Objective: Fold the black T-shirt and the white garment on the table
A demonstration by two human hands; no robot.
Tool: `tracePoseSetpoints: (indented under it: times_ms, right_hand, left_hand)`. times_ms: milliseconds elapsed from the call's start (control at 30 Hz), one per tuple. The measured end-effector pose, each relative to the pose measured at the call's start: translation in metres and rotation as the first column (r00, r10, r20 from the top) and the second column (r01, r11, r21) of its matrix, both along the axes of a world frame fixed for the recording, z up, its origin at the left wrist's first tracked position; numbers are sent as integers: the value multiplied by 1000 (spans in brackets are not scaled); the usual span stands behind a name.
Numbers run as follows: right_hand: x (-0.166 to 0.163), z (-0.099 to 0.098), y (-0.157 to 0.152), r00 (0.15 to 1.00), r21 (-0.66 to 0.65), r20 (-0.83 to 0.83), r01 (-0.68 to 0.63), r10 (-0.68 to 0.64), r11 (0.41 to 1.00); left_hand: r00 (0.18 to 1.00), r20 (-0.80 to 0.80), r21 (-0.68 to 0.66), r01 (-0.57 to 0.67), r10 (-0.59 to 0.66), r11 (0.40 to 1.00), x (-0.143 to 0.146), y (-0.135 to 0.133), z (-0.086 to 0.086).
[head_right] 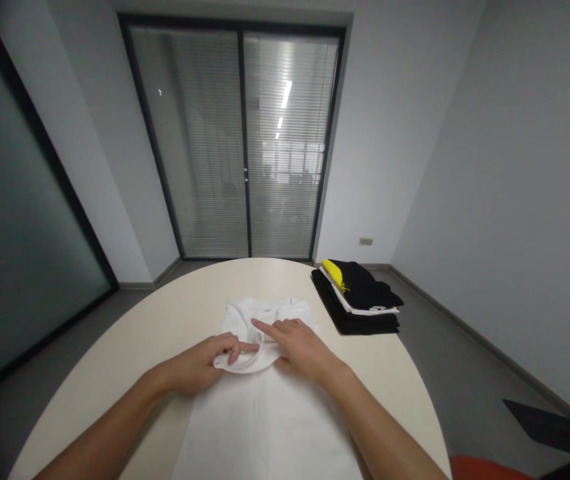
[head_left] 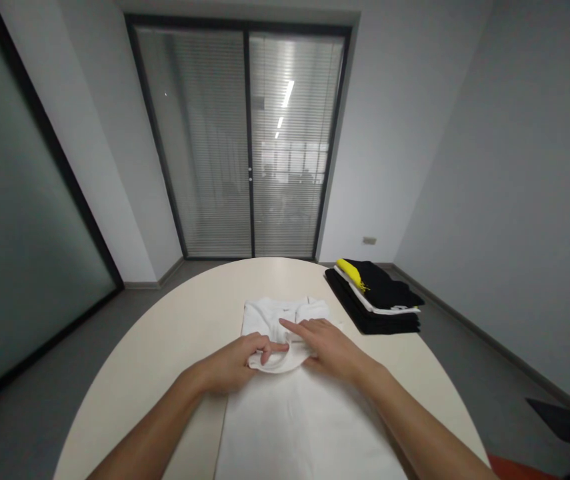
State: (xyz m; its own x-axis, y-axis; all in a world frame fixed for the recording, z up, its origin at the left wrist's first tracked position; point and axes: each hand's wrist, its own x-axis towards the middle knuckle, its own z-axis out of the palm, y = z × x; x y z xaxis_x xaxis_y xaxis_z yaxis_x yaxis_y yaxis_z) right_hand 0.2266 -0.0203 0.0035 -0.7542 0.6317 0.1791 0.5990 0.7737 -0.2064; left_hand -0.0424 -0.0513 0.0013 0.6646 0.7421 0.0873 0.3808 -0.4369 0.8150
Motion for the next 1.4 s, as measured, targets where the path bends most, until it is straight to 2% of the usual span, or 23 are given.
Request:
tracePoseSetpoints:
  times_ms: [133, 267, 367, 467, 600, 700, 767, 833, 933, 1033, 1167, 1300, 1400]
  right_hand:
    - [-5, 13, 1, 997, -32, -3, -72, 72, 997]
    - [-6, 18, 6, 995, -97, -75, -74, 67, 992]
    - [-5, 13, 16, 994, -159, -110, -32, 14, 987]
    - [-5, 10, 30, 990, -257, -134, 13, -49, 966]
    - [-12, 19, 49, 970, -321, -201, 70, -140, 944]
    - [-21, 22, 64, 949, -324, -245, 116, -201, 939]
    - [-24, 17, 74, 960, -344, -160, 165, -231, 924]
    - [-24, 7, 81, 970, -377, -27, 212, -240, 901]
    - [-17, -4, 86, 969, -385, 21, 235, -246, 893]
    - [-2, -3, 84, 945, -319, 21, 316, -326, 894]
    - [22, 5, 77, 884, -261, 191, 465, -427, 846]
    - [41, 5, 77, 891, -260, 213, 447, -400, 856]
    - [49, 3, 85, 902, -351, 186, 430, -389, 832]
  left_hand:
    - [999, 46, -70, -18, 21, 997, 1, -2, 4]
    - [978, 197, -220, -24, 69, 975, 3, 0, 4]
    - [953, 236, -158, -155, 190, 975, 1, 5, -1]
    - [902, 250, -45, -354, 353, 934, -2, 14, -7]
    - [782, 357, -114, -507, 511, 854, -4, 27, -19]
    - [703, 401, -179, -569, 588, 803, -6, 37, -35]
    - [696, 390, -220, -565, 603, 795, -10, 43, -48]
    - [726, 348, -220, -552, 593, 804, -14, 47, -60]
    - [768, 271, -152, -562, 581, 813, -20, 51, -73]
    - [762, 219, -85, -607, 609, 790, -21, 53, -77]
    - [727, 119, 32, -683, 676, 730, -18, 51, -74]
    - [731, -12, 186, -669, 683, 719, -12, 44, -65]
    - [711, -99, 319, -640, 696, 699, -8, 41, -59]
